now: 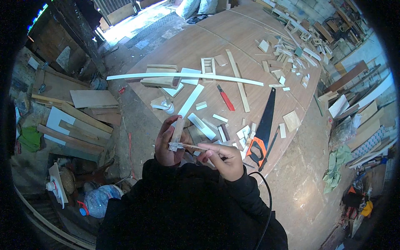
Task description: The person sands small wooden pieces with sandpaper, applies glue to the pieces using a stick, and presses them together to assemble a block. The person then sands the assembled wooden piece with sandpaper.
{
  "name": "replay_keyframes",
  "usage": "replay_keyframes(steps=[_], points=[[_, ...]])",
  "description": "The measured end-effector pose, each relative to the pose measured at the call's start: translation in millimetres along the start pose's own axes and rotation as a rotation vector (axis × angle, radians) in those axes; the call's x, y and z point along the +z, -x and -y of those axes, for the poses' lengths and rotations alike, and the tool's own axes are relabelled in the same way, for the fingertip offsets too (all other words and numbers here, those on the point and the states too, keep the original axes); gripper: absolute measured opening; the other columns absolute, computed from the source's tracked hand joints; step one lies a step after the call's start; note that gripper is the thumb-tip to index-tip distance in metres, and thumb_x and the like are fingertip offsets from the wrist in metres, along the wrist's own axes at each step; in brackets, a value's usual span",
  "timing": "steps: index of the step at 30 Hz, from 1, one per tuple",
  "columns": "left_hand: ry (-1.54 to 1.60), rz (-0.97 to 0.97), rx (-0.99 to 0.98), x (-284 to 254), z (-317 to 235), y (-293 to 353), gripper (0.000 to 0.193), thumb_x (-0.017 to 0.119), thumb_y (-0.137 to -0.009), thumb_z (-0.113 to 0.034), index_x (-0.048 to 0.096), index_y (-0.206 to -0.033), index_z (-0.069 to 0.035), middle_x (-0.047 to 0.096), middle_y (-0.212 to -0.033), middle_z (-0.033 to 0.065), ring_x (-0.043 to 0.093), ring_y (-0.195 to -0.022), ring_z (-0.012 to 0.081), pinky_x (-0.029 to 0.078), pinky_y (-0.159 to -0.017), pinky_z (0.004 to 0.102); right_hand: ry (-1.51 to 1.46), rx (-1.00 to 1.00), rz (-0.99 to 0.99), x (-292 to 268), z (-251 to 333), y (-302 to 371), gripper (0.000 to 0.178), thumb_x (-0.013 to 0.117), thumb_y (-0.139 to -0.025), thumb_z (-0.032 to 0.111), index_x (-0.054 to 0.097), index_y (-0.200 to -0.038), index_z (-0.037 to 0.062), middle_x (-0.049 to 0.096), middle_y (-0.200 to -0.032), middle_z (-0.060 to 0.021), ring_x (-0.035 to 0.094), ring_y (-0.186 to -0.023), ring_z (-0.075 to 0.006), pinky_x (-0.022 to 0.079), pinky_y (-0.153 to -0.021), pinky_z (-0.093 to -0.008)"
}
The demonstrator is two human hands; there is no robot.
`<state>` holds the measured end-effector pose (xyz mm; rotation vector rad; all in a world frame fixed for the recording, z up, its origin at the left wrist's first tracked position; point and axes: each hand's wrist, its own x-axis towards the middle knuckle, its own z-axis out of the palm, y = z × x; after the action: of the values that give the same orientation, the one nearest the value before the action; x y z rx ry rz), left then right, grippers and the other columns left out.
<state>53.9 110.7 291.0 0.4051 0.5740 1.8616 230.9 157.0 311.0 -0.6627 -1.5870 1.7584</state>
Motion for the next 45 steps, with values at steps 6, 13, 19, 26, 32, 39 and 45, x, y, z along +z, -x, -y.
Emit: replay_keyframes(steps=[6, 13, 19, 26, 32, 39, 45], points=[[0.045, 0.106, -0.006, -5.2, -1.3, -0.9, 0.035, 0.042, -0.096, -0.018, 0.042, -0.126, 0.000, 0.053, -0.093, 0.0095, 0.050, -0.060, 0.0120, 0.042, -0.054, 0.0260, -0.071, 0.154, 0.072, -4.4, 3.3, 0.4, 0.028, 0.049, -0.097, 0.019, 0.062, -0.113, -0.0002, 0.066, -0.075, -0.0100, 0.061, -0.066, -0.0127, 0.048, -0.060, -0.0237], [-0.520, 0.077, 0.206, 2.3, -1.8, 0.6, 0.034, 0.040, -0.096, -0.018, 0.042, -0.126, -0.001, 0.053, -0.097, 0.0088, 0.052, -0.065, 0.0101, 0.043, -0.054, 0.0231, -0.176, 0.188, -0.006, -2.6, -3.6, -2.6, 0.030, 0.049, -0.097, 0.020, 0.061, -0.114, -0.0012, 0.066, -0.074, -0.0098, 0.058, -0.062, -0.0108, 0.046, -0.057, -0.0226], [-0.408, 0.240, 0.189, -26.2, 8.1, -5.0, 0.037, 0.043, -0.096, -0.019, 0.038, -0.130, -0.004, 0.052, -0.097, 0.0177, 0.055, -0.079, 0.0211, 0.049, -0.066, 0.0334, -0.221, 0.162, 0.039, -7.0, -2.5, -1.2, 0.031, 0.049, -0.097, 0.021, 0.061, -0.113, -0.0016, 0.066, -0.075, -0.0097, 0.054, -0.059, -0.0082, 0.044, -0.056, -0.0210], [-0.377, 0.021, 0.201, 1.2, 8.6, 0.1, 0.033, 0.041, -0.097, -0.017, 0.043, -0.126, -0.002, 0.053, -0.084, 0.0095, 0.052, -0.064, 0.0127, 0.041, -0.052, 0.0246, -0.154, 0.136, -0.074, -7.8, -8.1, -5.1, 0.031, 0.049, -0.097, 0.021, 0.062, -0.112, -0.0020, 0.066, -0.073, -0.0100, 0.053, -0.057, -0.0090, 0.043, -0.055, -0.0213], [-0.039, 0.250, 0.026, -38.0, 11.7, -1.5, 0.038, 0.050, -0.094, -0.012, 0.040, -0.130, -0.007, 0.046, -0.122, 0.0250, 0.058, -0.100, 0.0290, 0.054, -0.074, 0.0365, -0.130, 0.184, 0.026, -6.8, -1.3, -2.3, 0.029, 0.051, -0.096, 0.019, 0.062, -0.111, -0.0026, 0.066, -0.074, -0.0108, 0.052, -0.056, -0.0085, 0.043, -0.055, -0.0212], [-1.062, 0.163, 0.361, -11.1, 2.1, 4.3, 0.041, 0.052, -0.094, -0.018, 0.039, -0.129, -0.001, 0.046, -0.125, 0.0280, 0.057, -0.107, 0.0354, 0.052, -0.081, 0.0388, -0.201, 0.117, -0.056, -10.0, -4.9, -5.8, 0.028, 0.051, -0.096, 0.017, 0.062, -0.111, -0.0033, 0.066, -0.074, -0.0112, 0.052, -0.057, -0.0091, 0.043, -0.056, -0.0221], [0.195, 0.155, -0.068, -28.2, 8.3, -1.3, 0.036, 0.050, -0.094, -0.013, 0.041, -0.127, -0.002, 0.045, -0.127, 0.0270, 0.055, -0.112, 0.0347, 0.053, -0.084, 0.0377, -0.076, 0.063, -0.025, -4.3, -2.8, -5.0, 0.025, 0.052, -0.094, 0.012, 0.063, -0.111, -0.0029, 0.067, -0.077, -0.0124, 0.054, -0.060, -0.0099, 0.044, -0.057, -0.0227]])
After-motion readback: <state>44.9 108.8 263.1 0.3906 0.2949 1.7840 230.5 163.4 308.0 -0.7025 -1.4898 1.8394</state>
